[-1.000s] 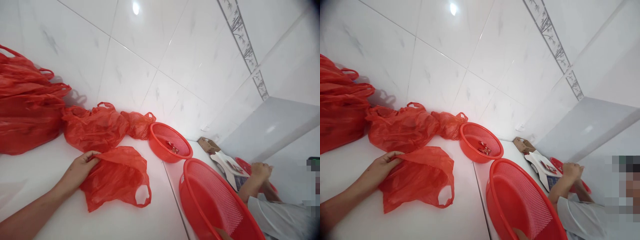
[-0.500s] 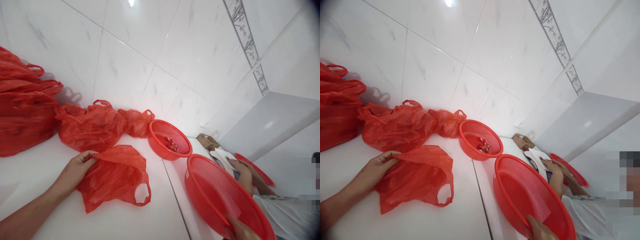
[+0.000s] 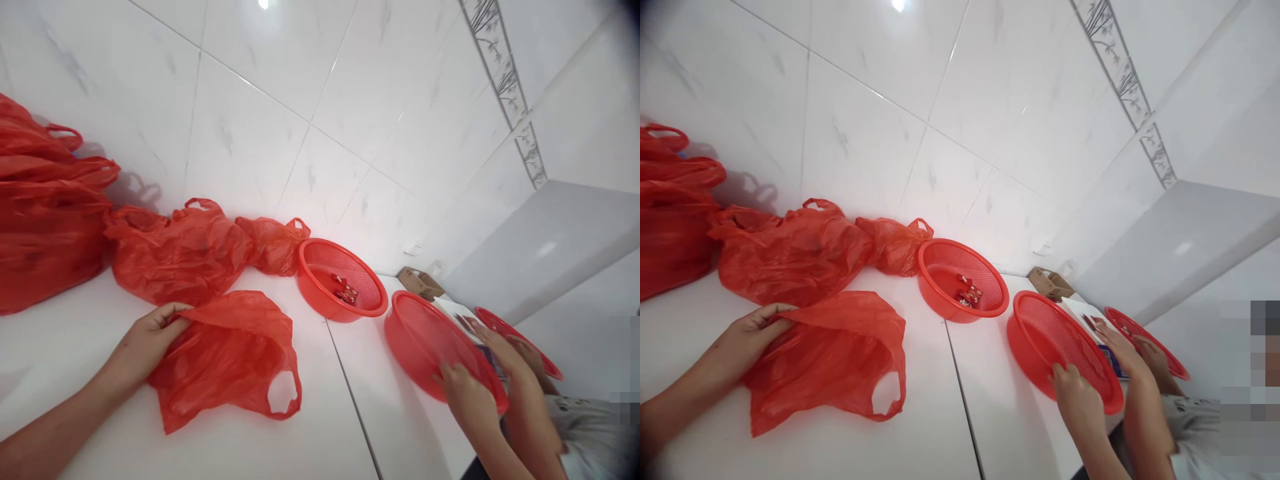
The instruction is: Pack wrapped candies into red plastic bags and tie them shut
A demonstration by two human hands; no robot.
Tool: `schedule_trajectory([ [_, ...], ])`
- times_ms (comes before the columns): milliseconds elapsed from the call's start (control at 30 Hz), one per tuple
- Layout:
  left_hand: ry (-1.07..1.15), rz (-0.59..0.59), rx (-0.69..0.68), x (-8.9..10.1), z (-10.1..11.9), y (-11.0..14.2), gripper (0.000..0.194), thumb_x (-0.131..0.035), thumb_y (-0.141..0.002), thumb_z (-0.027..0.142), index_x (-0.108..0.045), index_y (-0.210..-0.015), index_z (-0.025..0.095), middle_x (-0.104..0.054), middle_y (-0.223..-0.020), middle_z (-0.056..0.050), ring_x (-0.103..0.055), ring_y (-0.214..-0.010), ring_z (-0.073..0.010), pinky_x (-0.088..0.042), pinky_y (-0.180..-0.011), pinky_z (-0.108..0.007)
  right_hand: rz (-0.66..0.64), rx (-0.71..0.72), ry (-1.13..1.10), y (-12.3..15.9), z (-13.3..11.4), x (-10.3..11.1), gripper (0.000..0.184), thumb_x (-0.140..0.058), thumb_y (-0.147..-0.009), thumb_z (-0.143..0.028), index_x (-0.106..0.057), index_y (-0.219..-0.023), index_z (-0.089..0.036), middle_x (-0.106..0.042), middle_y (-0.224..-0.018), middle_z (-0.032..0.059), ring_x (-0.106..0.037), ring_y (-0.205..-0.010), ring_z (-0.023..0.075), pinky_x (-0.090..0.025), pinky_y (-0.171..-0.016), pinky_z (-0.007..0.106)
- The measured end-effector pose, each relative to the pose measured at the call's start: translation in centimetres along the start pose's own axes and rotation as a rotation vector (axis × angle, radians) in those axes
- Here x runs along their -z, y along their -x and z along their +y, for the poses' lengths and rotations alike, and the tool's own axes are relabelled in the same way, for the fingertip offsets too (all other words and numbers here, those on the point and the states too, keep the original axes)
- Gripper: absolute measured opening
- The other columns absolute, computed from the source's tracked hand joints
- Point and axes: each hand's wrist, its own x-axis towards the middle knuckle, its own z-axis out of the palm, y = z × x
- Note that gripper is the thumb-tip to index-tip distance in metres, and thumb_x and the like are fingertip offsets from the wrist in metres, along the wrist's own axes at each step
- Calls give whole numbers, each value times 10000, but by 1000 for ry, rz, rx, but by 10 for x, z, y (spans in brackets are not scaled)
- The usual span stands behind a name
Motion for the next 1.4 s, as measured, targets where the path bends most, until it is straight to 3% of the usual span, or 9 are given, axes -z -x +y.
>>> schedule_trajectory([
  [167,46,-20,-10,0,-2,-2,314,-659,-688,402,-550,-927,230,-600,-571,88,-573,-501,-130,-443,-476,-202,-53,-67,5,-69,-11,-38,330,-358,-884,-294,-641,-849,-127,-587,-716,145,-575,-547,234,-384,-467,320],
  [333,29,-29,-19,0,0,-3,319,-656,-681,432,-551,-906,232,-652,-663,66,-604,-561,-142,-470,-522,-218,57,-68,-256,-115,-59,-45,472,-320,-910,-401,-463,-1273,-136,-581,-1110,165,-562,-1011,274,-487,-748,377],
  [467,44,-29,-6,-2,7,1,305,-666,-680,409,-552,-900,231,-649,-652,61,-607,-557,-149,-467,-520,-223,112,176,-447,-113,-120,-26,458,-318,-940,-423,-464,-1289,-163,-489,-1305,136,-425,-1219,252,-358,-993,412],
  [633,85,-38,7,-1,10,6,273,-669,-708,375,-549,-916,245,-639,-637,67,-611,-569,-152,-470,-527,-222,55,334,-536,-92,-155,3,378,-335,-960,-381,-545,-1194,-170,-612,-1121,103,-508,-1101,240,-336,-968,433],
  [800,107,-52,3,1,6,5,230,-655,-728,352,-557,-903,238,-626,-621,70,-593,-548,-136,-457,-509,-206,42,320,-516,-66,-137,20,336,-355,-954,-383,-605,-1013,-167,-631,-903,75,-557,-841,203,-382,-848,378],
  [1000,131,-70,5,0,8,8,248,-658,-735,364,-569,-928,237,-649,-664,64,-594,-561,-122,-459,-520,-199,24,349,-452,-8,-88,32,334,-391,-930,-433,-612,-905,-183,-634,-865,70,-575,-845,220,-367,-889,407],
  [1233,189,-9,-23,-2,14,11,239,-662,-705,355,-595,-881,209,-648,-657,37,-603,-550,-125,-466,-513,-214,15,296,-423,47,-6,17,347,-434,-899,-470,-625,-992,-195,-661,-1002,97,-596,-961,259,-434,-865,416],
  [1333,264,12,-33,-3,13,11,218,-662,-697,330,-599,-866,207,-651,-659,36,-596,-531,-124,-462,-507,-217,103,224,-420,45,-4,28,385,-457,-869,-509,-608,-1017,-186,-644,-1030,120,-591,-983,288,-442,-887,453],
  [1400,326,37,-31,-5,13,12,194,-659,-691,310,-594,-840,203,-647,-652,37,-589,-523,-121,-458,-507,-217,218,162,-421,40,-28,47,396,-480,-852,-513,-594,-1030,-177,-628,-1046,144,-581,-995,317,-428,-904,494],
])
